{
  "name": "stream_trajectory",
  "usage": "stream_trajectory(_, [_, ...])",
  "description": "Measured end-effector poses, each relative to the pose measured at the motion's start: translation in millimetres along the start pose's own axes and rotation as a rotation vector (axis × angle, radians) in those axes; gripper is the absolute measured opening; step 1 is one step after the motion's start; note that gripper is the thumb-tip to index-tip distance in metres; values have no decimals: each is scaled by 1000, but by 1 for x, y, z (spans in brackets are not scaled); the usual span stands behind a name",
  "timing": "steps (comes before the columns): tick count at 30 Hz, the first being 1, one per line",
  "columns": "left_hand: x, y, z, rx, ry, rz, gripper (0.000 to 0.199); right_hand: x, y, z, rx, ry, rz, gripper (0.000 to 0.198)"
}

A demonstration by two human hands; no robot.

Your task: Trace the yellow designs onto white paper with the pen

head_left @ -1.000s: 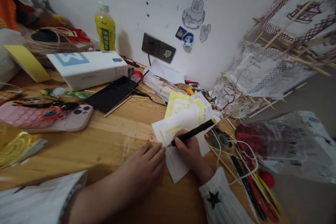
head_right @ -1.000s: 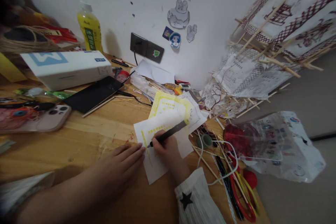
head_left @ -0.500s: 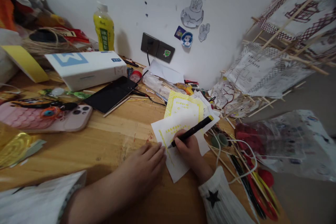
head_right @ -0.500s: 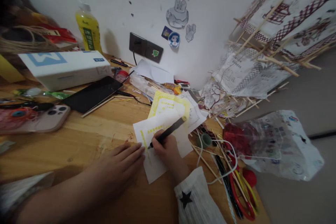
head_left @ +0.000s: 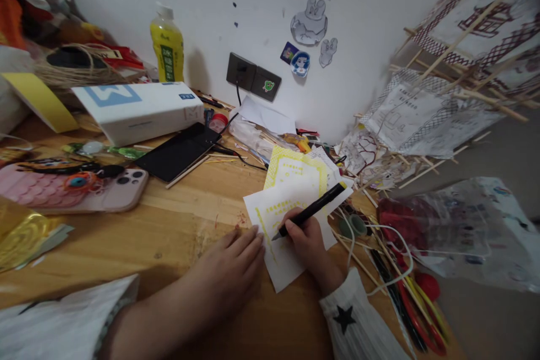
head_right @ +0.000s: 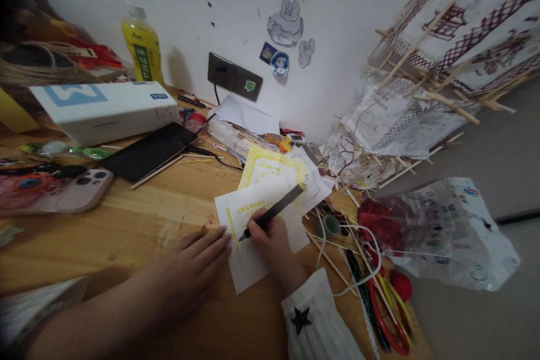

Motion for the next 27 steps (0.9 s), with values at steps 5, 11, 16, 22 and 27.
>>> stream_trajectory(5, [0,4,2,0,43,-75,43,0,-1,-1,-42,-15,21,12])
stream_trajectory(11, [0,0,-4,-37,-81,-104,26,-1,-3,0,13,2,41,10])
stream_trajectory(16, [0,0,-4,-43,-90,-70,27,-2,-3,3,89,68,35,8])
stream_trajectory(22, [0,-4,-4,-45,-95,-64,27,-1,-4,3,80,33,58,11])
stream_trajectory(27, [0,-7,-4,-32,-93,-18,28,-1,-4,3,50,12,68,10])
Point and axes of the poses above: each hand's wrist, its own x-axis away from the middle knuckle, its own y-axis out of the back of the hand, z = x × y, the point moved 3 cm from there along -x, towards the middle knuckle, and after that the axes turned 11 degrees about z, right-handed, at the moved point
